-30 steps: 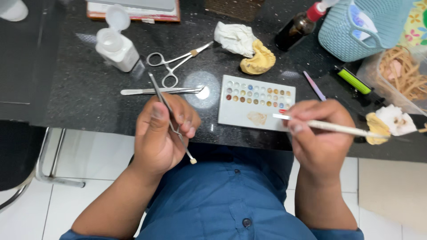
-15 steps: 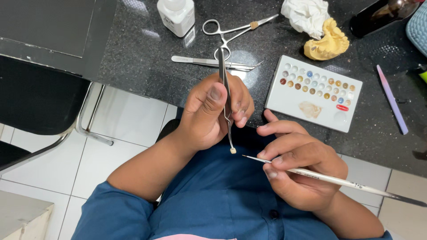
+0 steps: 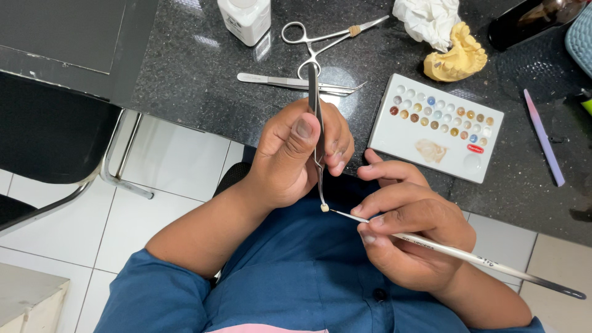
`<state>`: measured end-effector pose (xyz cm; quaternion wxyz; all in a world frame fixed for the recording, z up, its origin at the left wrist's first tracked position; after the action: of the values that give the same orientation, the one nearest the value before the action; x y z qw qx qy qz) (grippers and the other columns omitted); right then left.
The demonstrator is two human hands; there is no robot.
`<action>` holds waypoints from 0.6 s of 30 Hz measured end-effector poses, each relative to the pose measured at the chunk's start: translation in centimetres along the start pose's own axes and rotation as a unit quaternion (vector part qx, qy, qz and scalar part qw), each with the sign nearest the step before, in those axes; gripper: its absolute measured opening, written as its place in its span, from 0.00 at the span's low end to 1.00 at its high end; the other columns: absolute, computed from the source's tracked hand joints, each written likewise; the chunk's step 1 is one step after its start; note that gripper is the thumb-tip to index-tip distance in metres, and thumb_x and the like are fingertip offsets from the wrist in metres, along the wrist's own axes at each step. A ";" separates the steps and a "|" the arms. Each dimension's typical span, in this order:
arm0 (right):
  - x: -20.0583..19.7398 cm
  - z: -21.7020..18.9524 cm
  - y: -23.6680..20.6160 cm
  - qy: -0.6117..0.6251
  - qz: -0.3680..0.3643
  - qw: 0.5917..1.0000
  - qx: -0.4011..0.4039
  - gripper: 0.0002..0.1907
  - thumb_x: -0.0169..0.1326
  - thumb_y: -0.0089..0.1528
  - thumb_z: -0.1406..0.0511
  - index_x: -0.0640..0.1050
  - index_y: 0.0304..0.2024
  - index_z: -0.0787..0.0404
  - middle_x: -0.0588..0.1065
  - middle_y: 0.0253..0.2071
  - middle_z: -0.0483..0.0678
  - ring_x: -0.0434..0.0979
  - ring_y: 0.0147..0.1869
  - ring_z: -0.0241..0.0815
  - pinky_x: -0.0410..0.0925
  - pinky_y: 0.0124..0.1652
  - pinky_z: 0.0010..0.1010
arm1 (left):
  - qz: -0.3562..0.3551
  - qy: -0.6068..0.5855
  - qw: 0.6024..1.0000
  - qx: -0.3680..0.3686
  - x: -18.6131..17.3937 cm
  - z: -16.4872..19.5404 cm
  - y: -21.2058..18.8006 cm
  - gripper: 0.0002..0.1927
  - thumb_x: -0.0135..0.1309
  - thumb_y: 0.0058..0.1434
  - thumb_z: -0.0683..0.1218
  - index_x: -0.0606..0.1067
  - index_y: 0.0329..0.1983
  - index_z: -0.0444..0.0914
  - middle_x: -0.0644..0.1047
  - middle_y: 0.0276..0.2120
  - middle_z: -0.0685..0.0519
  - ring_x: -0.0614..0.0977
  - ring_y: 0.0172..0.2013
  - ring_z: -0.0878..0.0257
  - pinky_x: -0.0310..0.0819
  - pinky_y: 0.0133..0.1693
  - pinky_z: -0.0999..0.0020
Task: The person cleans a paintbrush on a tissue, then uses tweezers to hold a small artificial tooth while applying paint from a palette with the brush. The person repeatedly dips the brush into the palette and applies paint to the tooth, occasionally adjusting the grip with the tweezers.
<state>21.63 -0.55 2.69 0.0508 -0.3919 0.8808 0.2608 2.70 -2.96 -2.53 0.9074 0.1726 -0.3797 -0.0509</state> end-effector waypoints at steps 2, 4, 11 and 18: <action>0.0 0.0 0.1 -0.005 -0.001 1.000 0.000 0.11 0.61 0.60 0.74 0.74 0.42 0.59 0.80 0.44 0.51 0.77 0.62 0.54 0.62 0.73 0.57 | 0.002 -0.001 1.000 0.001 0.1 0.0 0.0 0.24 0.41 0.82 0.59 0.66 0.37 0.36 0.69 0.30 0.51 0.71 0.32 0.66 0.68 0.40 0.71; 0.0 0.0 0.1 -0.012 -0.002 1.000 -0.001 0.11 0.61 0.60 0.74 0.74 0.42 0.59 0.80 0.43 0.51 0.78 0.61 0.54 0.63 0.72 0.56 | 0.004 -0.002 1.000 -0.001 0.2 0.0 0.0 0.24 0.42 0.82 0.58 0.66 0.37 0.35 0.69 0.30 0.51 0.71 0.32 0.66 0.68 0.40 0.70; 0.0 -0.1 0.2 -0.021 -0.003 1.000 -0.006 0.12 0.62 0.59 0.73 0.74 0.42 0.59 0.80 0.43 0.51 0.78 0.61 0.55 0.63 0.71 0.55 | 0.013 -0.007 1.000 0.000 0.2 -0.2 0.1 0.24 0.42 0.82 0.58 0.66 0.37 0.35 0.68 0.31 0.51 0.71 0.32 0.66 0.68 0.41 0.70; 0.1 -0.2 0.3 -0.029 0.000 1.000 -0.005 0.11 0.61 0.60 0.73 0.75 0.42 0.59 0.80 0.43 0.49 0.79 0.60 0.54 0.64 0.71 0.55 | 0.020 -0.021 1.000 -0.007 0.2 -0.1 0.1 0.24 0.43 0.81 0.58 0.66 0.37 0.35 0.68 0.31 0.51 0.70 0.32 0.66 0.67 0.42 0.71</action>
<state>21.40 -0.59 2.98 0.0743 -0.3843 0.8779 0.2760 2.90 -2.87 -2.41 0.9013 0.1574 -0.4017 -0.0394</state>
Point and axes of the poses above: each hand's wrist, its own y-axis towards the middle knuckle, its own x-axis out of the palm, z = x × y, the point moved 3 cm from there along y, towards the middle knuckle
